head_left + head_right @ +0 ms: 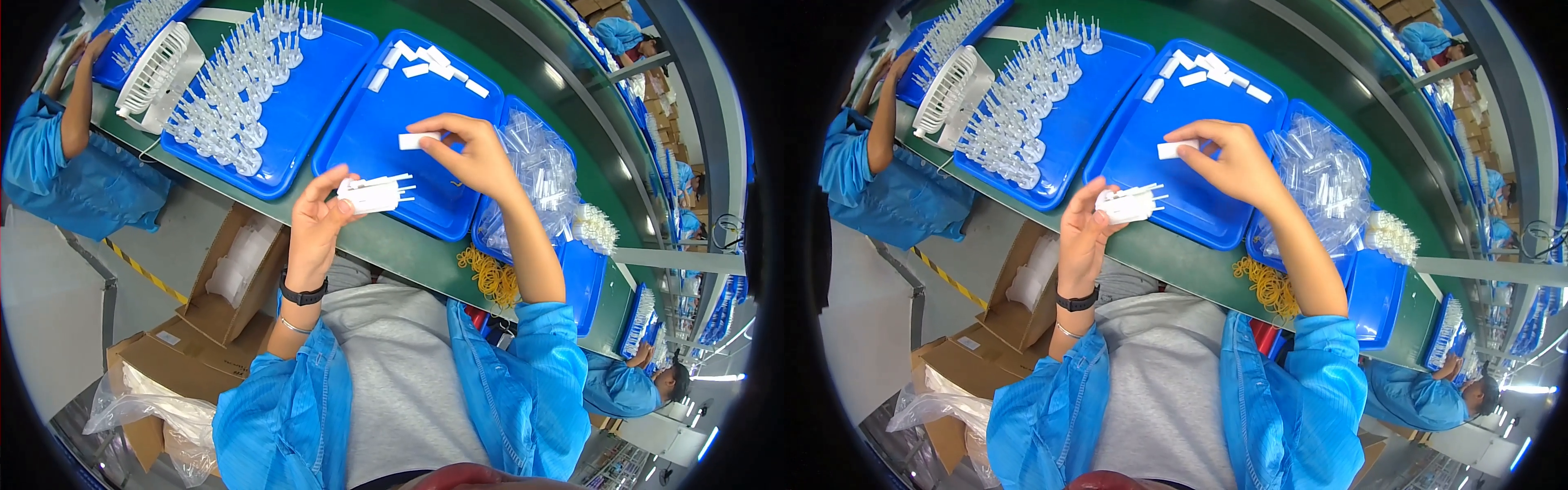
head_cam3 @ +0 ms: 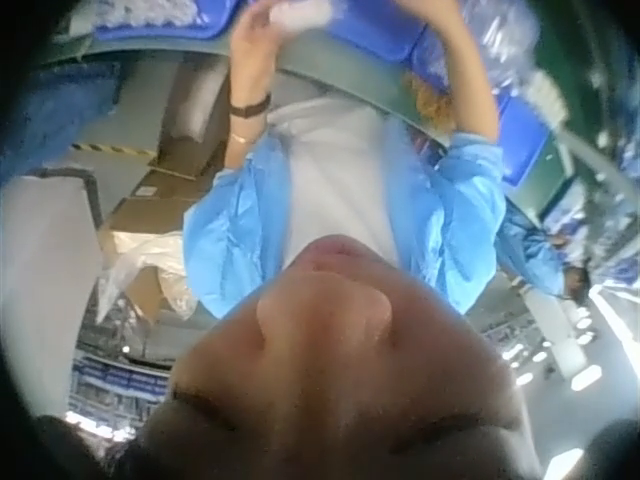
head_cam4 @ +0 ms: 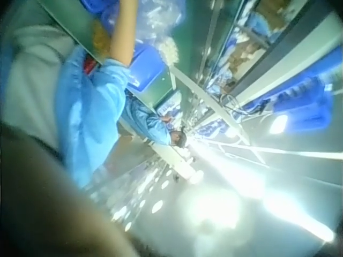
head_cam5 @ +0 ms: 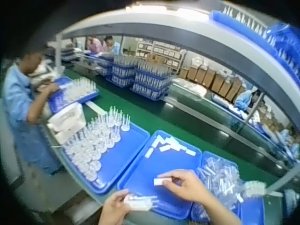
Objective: The person assembles plastic tubes into white plastic holders by hand, then secures them with rubber bands.
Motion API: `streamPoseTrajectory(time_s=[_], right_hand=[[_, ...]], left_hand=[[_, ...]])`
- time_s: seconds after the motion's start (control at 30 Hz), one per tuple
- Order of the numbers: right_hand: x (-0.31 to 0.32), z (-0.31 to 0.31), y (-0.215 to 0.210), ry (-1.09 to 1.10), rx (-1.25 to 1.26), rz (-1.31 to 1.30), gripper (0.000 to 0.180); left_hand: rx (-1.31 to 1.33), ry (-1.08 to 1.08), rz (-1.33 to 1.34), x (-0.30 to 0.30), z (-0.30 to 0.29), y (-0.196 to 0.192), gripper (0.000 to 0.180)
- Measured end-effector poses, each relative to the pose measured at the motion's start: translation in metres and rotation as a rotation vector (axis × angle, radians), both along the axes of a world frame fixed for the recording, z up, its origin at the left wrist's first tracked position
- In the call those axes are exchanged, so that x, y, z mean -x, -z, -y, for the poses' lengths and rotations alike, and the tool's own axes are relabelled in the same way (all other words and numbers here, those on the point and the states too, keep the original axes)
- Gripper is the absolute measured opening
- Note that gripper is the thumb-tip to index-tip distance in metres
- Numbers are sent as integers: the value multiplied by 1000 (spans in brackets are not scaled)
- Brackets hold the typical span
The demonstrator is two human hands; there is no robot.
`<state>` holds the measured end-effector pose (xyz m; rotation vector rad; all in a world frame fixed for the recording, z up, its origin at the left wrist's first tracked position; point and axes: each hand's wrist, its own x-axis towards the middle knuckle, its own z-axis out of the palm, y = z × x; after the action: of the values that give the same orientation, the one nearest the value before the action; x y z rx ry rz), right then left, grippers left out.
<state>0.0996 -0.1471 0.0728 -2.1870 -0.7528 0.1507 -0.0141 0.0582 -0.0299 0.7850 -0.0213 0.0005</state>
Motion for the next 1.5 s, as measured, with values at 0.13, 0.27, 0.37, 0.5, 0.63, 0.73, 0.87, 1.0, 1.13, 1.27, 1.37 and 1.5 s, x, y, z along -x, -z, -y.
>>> streamPoseTrajectory(time_s=[0.13, 0.27, 0.37, 0.5, 0.63, 0.73, 0.87, 1.0, 1.13, 1.27, 1.37, 1.5], right_hand=[[27, 15, -18, 65, -172, -218, 27], [44, 12, -24, 96, -215, -246, 23], [47, 8, -26, 72, -194, -91, 15], [51, 4, -35, 78, -66, 14, 14], [54, 2, -36, 84, -75, 106, 15], [55, 1, -37, 75, -113, 115, 15], [54, 2, -36, 105, -179, 28, 14], [58, -2, -40, 59, -165, -15, 13], [57, -6, -41, 29, -125, -60, 10], [55, -6, -43, 7, -92, -8, 7], [53, -6, -45, -10, -97, -33, 5], [48, 0, -42, -132, -45, -5, 6]], left_hand=[[-8, -74, 15, -3, 3, 1, 45], [-21, -62, 51, -2, 4, 0, 46], [-38, -70, 106, -2, 5, -2, 45], [-67, -93, 133, -1, 3, -4, 45], [-75, -111, 140, -1, 1, -3, 44], [-81, -117, 135, -1, 0, -3, 43], [-54, -115, 158, 0, 0, -1, 44], [-56, -90, 176, 0, 1, -2, 45], [-66, -86, 179, 0, 2, -1, 45], [-123, -74, 205, -1, 2, -3, 44], [-135, -70, 212, -1, 0, -3, 42], [-100, -43, 194, -1, -2, -2, 42]])
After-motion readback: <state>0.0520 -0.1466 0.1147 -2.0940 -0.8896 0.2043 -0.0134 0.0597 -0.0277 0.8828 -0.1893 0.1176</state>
